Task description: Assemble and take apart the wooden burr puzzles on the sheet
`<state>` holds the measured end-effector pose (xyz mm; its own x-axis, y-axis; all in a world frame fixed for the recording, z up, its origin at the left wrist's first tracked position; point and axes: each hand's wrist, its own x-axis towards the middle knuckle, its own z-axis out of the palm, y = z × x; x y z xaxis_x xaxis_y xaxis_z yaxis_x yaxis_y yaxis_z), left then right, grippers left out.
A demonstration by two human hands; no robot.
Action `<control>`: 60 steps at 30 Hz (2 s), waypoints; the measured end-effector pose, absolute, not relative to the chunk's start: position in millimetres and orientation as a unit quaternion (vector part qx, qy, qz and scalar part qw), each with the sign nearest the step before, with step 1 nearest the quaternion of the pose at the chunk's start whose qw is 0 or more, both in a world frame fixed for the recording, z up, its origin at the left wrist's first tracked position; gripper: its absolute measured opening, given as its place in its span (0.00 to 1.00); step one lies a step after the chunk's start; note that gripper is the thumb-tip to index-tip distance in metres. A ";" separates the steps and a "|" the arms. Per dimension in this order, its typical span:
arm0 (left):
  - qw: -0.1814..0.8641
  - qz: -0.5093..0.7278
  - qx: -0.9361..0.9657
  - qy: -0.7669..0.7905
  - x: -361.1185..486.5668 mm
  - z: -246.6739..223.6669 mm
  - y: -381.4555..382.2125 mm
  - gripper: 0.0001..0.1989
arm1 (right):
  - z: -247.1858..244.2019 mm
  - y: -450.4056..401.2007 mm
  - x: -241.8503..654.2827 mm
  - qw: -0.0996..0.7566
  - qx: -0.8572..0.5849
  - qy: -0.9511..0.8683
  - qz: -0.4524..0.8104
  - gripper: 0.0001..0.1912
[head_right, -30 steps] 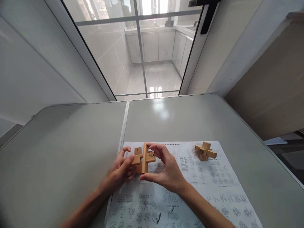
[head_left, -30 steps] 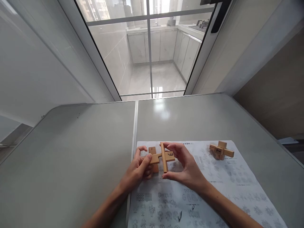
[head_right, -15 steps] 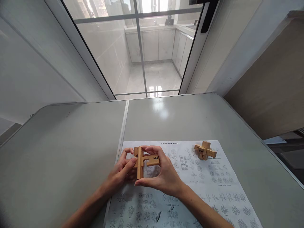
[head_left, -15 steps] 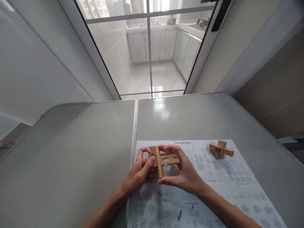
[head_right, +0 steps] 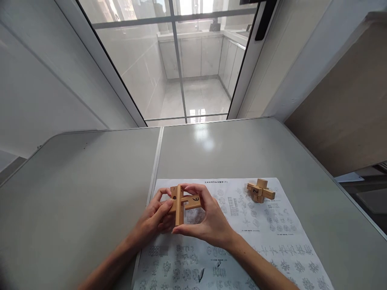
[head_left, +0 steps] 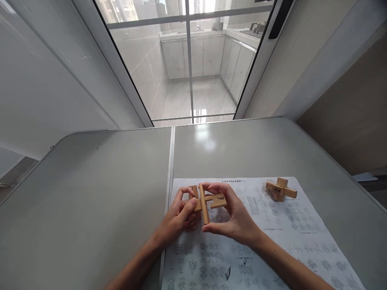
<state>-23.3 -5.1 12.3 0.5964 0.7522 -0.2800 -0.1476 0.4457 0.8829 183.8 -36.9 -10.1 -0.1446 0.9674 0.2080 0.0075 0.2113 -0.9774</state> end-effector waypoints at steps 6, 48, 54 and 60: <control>0.757 0.285 0.462 0.364 -21.4 13.5 -4.8 0.22 | -12.1 -37.1 183.0 0.507 -0.416 -0.592 0.468 0.39; 0.702 0.430 0.349 0.447 -31.8 -2.7 7.1 0.26 | -12.6 -31.6 176.2 0.555 -0.503 -0.500 0.435 0.32; 0.659 0.405 0.410 0.483 -35.6 -8.8 3.2 0.25 | -15.2 -41.2 159.2 0.579 -0.431 -0.480 0.498 0.39; 0.628 0.411 0.451 0.484 -31.7 4.6 3.9 0.21 | -9.7 -40.1 159.7 0.564 -0.414 -0.479 0.530 0.43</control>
